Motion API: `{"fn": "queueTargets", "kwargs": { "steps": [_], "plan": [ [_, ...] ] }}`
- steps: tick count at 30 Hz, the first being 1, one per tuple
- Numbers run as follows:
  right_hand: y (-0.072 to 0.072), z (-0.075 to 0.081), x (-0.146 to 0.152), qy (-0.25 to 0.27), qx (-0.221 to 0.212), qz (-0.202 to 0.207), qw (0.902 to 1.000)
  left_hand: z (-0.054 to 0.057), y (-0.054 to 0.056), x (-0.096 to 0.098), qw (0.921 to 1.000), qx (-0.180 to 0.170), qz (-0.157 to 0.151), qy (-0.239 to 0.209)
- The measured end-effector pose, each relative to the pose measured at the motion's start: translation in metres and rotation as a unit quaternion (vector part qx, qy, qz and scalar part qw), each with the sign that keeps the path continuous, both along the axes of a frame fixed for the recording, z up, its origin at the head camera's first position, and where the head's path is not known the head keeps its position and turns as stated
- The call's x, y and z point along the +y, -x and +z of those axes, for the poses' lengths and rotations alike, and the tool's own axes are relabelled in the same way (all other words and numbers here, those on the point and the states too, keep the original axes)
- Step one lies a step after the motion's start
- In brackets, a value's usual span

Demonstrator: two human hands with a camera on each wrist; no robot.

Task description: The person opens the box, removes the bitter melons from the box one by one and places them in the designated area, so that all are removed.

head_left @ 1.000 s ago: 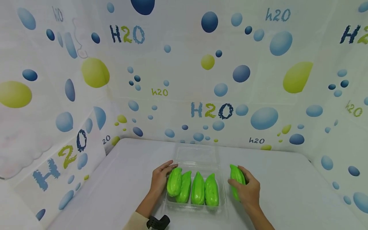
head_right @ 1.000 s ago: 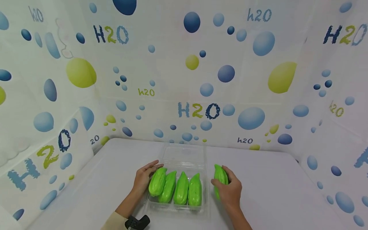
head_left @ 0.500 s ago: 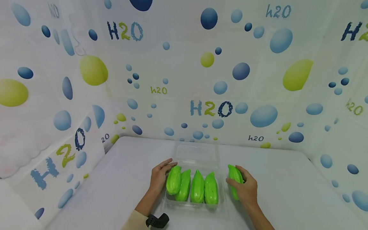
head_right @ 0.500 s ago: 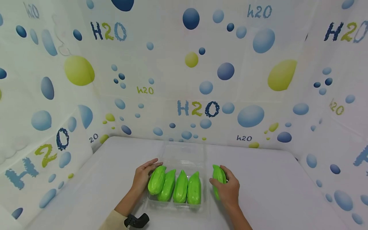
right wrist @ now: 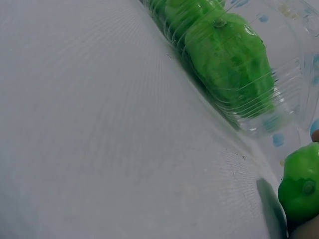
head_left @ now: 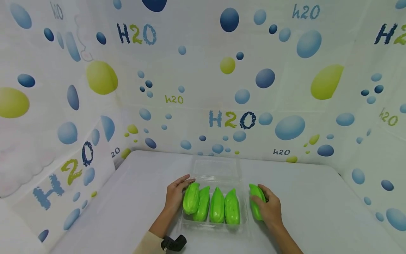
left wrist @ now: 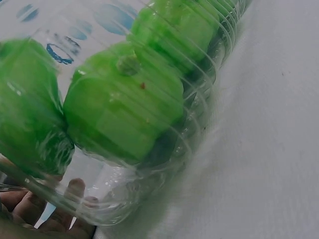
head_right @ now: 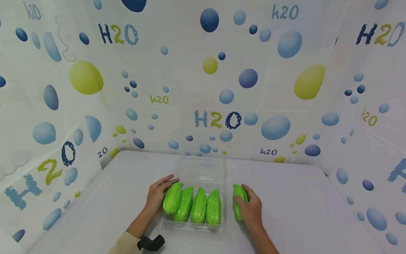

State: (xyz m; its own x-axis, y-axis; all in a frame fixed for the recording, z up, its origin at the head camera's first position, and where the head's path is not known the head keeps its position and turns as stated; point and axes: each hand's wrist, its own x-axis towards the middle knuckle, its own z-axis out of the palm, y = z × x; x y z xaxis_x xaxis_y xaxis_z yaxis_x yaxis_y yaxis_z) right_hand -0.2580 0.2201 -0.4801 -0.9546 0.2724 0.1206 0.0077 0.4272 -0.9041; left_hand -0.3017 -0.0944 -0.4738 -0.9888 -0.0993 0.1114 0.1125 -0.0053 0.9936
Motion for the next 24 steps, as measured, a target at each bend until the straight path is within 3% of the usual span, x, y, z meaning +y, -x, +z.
{"fn": "queueTargets", "kwargs": {
  "steps": [9,24],
  "plan": [
    [0.0000,-0.0030,0.0004,-0.017,-0.006,0.019,0.9997,0.0001,-0.0005,-0.0004,1.0000,0.006,0.000,0.001],
    [-0.0020,-0.0022,-0.0025,-0.030,-0.004,0.006,0.9995,0.0015,-0.0019,-0.0006,0.9999,0.003,-0.003,-0.010]
  ]
}}
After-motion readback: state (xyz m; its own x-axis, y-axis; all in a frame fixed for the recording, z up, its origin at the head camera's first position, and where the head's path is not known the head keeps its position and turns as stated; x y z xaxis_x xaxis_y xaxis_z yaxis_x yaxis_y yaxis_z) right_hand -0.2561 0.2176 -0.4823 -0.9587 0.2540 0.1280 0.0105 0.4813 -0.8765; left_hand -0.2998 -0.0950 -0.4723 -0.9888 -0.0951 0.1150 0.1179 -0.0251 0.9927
